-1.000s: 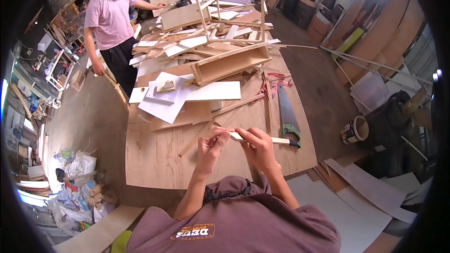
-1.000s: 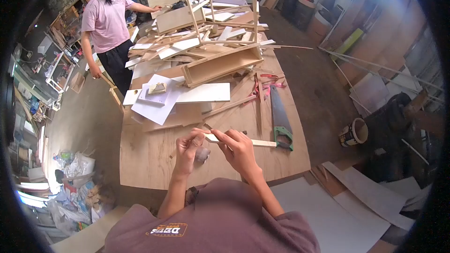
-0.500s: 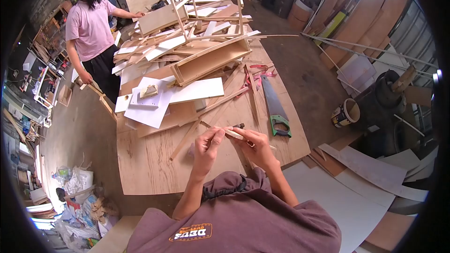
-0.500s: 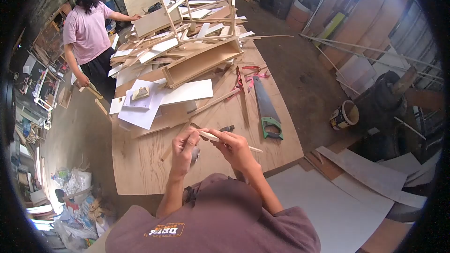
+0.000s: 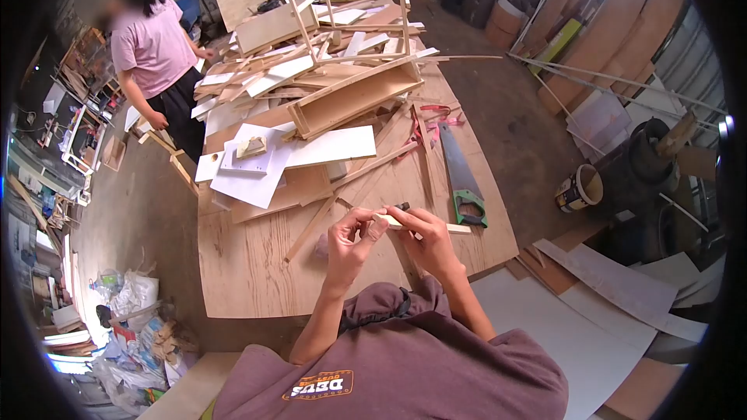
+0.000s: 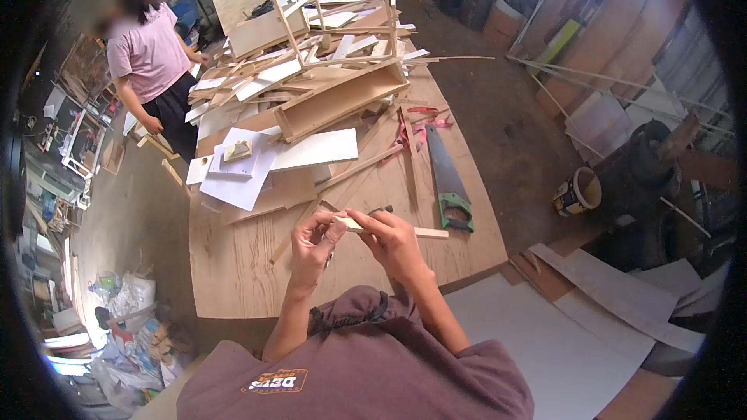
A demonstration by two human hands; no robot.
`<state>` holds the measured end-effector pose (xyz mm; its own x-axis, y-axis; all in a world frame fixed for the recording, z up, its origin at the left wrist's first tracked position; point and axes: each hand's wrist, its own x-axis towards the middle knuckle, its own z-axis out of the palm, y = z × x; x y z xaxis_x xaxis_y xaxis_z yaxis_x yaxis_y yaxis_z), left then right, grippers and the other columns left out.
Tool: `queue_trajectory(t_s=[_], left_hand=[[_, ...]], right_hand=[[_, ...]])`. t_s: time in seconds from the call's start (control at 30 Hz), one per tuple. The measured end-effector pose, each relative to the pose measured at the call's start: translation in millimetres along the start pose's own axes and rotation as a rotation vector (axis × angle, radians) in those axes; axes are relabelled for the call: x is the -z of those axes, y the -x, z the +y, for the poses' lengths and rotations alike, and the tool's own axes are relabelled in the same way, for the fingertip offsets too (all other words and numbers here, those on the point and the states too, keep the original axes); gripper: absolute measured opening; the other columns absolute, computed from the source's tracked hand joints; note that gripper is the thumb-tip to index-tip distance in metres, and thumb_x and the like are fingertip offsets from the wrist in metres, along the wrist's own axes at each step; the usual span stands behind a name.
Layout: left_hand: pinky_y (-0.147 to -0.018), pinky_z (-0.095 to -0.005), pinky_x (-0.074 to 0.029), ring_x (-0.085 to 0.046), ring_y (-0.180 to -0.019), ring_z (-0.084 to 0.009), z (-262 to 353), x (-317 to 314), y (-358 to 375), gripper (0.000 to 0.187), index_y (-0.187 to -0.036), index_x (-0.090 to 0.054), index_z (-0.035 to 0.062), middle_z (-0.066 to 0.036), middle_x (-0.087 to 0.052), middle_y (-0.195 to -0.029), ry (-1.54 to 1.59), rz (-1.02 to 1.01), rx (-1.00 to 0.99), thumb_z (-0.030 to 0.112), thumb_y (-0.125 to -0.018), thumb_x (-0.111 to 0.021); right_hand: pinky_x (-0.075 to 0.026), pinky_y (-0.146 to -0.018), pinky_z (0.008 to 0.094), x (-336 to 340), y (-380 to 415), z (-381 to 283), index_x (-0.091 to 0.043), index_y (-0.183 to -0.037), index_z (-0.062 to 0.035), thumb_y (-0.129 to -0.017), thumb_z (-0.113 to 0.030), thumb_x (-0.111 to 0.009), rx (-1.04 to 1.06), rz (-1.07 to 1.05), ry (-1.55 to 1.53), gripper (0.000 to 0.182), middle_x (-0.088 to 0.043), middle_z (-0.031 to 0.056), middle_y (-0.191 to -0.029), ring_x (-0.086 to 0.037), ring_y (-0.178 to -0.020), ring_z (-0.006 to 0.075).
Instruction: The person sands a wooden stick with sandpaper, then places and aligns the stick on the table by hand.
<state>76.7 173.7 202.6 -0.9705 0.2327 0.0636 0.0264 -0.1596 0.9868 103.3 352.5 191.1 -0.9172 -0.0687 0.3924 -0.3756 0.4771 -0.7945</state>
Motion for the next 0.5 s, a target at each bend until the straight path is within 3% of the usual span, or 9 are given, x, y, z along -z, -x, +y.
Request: queue_trajectory(t_s=[0.07, 0.17, 0.23, 0.37, 0.47, 0.5], left_hand=[[-0.066, -0.0212, -0.036, -0.043, -0.074, -0.0025, -4, -3, -2, 0.019, -0.107, -0.077, 0.0019, 0.005, -0.065, -0.089, 0.060, -0.005, 0.013, 0.018, -0.098, -0.073], [-0.062, -0.0204, -0.031, -0.039, -0.071, -0.0009, -8, -5, -4, 0.020, -0.108, -0.076, 0.0005, 0.006, -0.064, -0.089, 0.065, 0.021, -0.080, 0.018, -0.102, -0.067], [-0.064, -0.0180, -0.031, -0.042, -0.071, 0.0000, -3, -4, -3, 0.025, -0.110, -0.074, 0.0011, 0.008, -0.052, -0.077, 0.030, -0.012, 0.023, 0.022, -0.106, -0.061], [-0.063, -0.0191, -0.032, -0.041, -0.070, -0.0005, -12, -3, -3, 0.027, -0.112, -0.075, 0.0018, 0.009, -0.048, -0.076, 0.072, -0.024, 0.097, 0.025, -0.106, -0.061], [-0.066, -0.0190, -0.036, -0.045, -0.073, -0.0011, -12, -10, -2, 0.023, -0.113, -0.074, 0.0031, 0.008, -0.054, -0.079, 0.069, 0.008, 0.142, 0.023, -0.102, -0.067], [-0.068, -0.0192, -0.038, -0.049, -0.075, -0.0017, -15, -14, -3, 0.022, -0.114, -0.073, 0.0039, 0.007, -0.057, -0.082, 0.056, 0.009, 0.071, 0.020, -0.100, -0.071]], right_hand=[[-0.049, -0.065, 0.0362, 5, -3, 0, -0.069, -0.132, -0.0163, -0.079, 0.000, -0.076, 0.134, 0.063, 0.161, 0.057, -0.061, 0.0060, -0.079, -0.056, -0.069, 0.0223], [-0.050, -0.067, 0.0367, 16, -4, -7, -0.070, -0.132, -0.0187, -0.081, -0.010, -0.078, 0.142, 0.068, 0.300, 0.053, -0.063, 0.0025, -0.082, -0.057, -0.074, 0.0211], [-0.049, -0.068, 0.0362, 19, -4, -14, -0.070, -0.132, -0.0191, -0.082, -0.014, -0.078, 0.134, 0.078, 0.323, 0.051, -0.064, 0.0013, -0.083, -0.057, -0.076, 0.0206], [-0.048, -0.073, 0.0353, 23, -2, -22, -0.073, -0.127, -0.0167, -0.081, -0.020, -0.081, 0.113, 0.102, 0.420, 0.048, -0.069, 0.0010, -0.086, -0.058, -0.078, 0.0213], [-0.047, -0.074, 0.0355, 26, 2, -15, -0.073, -0.127, -0.0174, -0.081, -0.025, -0.081, 0.112, 0.122, 0.467, 0.047, -0.069, -0.0003, -0.089, -0.058, -0.079, 0.0203], [-0.047, -0.074, 0.0355, 27, 3, -13, -0.073, -0.127, -0.0174, -0.081, -0.025, -0.081, 0.110, 0.125, 0.468, 0.047, -0.069, -0.0003, -0.089, -0.058, -0.079, 0.0203]])
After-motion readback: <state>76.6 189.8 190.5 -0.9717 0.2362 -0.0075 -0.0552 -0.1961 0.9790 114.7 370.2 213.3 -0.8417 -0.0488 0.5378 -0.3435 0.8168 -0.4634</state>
